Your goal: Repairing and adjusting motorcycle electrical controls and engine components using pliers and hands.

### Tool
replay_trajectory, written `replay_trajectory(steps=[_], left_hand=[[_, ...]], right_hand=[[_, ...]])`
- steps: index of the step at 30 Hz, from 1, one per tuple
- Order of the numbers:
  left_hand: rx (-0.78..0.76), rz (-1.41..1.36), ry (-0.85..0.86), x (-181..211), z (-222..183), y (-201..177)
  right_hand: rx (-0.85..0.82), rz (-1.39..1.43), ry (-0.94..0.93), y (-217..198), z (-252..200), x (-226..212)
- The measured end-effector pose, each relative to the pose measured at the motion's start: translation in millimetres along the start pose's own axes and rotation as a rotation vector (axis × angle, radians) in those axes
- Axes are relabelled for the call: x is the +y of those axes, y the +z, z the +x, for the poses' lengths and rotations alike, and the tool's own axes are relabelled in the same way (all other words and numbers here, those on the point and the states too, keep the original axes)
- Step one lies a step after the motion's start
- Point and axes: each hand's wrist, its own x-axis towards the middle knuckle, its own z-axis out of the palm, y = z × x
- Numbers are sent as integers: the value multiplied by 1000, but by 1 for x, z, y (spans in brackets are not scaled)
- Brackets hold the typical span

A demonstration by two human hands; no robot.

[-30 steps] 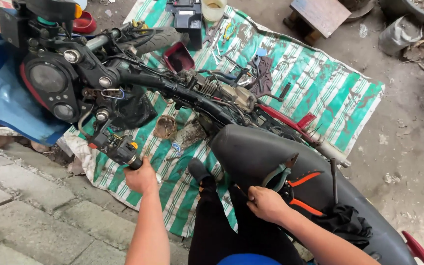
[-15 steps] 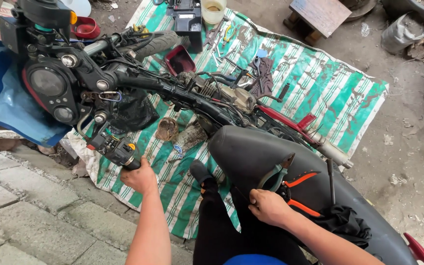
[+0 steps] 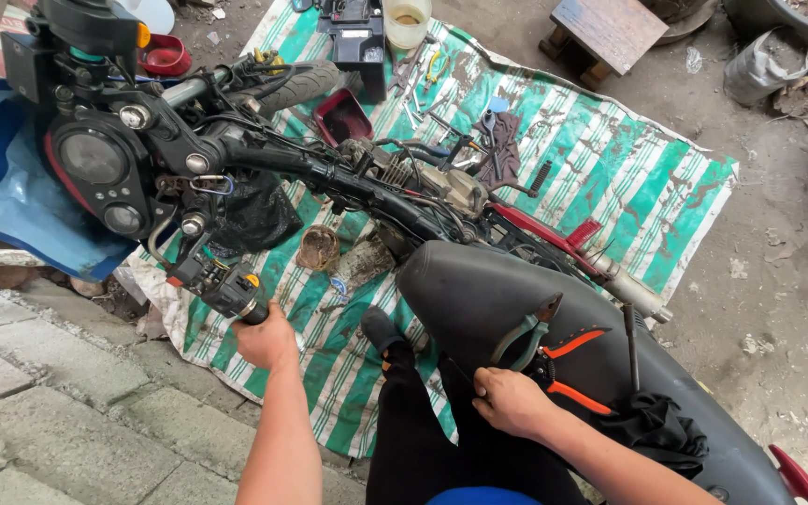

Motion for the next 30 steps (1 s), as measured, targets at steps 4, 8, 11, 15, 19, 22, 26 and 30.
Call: replay_trajectory(steps=[4, 8, 11, 15, 19, 22, 26, 30], left_hand=[[-55, 20, -5, -1, 3, -1], [-8, -48, 19, 1, -8, 3], [-57, -60, -11, 5, -12, -3], [-43, -93, 16, 1, -7, 2], [-43, -58, 22, -6, 2, 10], [-73, -35, -10, 0, -1, 3], [-72, -17, 28, -1, -1, 2], [-87, -117, 0, 2, -9, -2]], right_hand=[[14, -1, -30, 10, 1, -4], [29, -6, -38, 13, 3, -11], [-2, -6, -9, 9, 3, -19], [21, -5, -28, 13, 4, -18], [17, -1, -36, 21, 4, -15], [20, -13, -23, 26, 6, -15], [28, -17, -34, 29, 7, -19], [2, -21, -19, 28, 8, -21]])
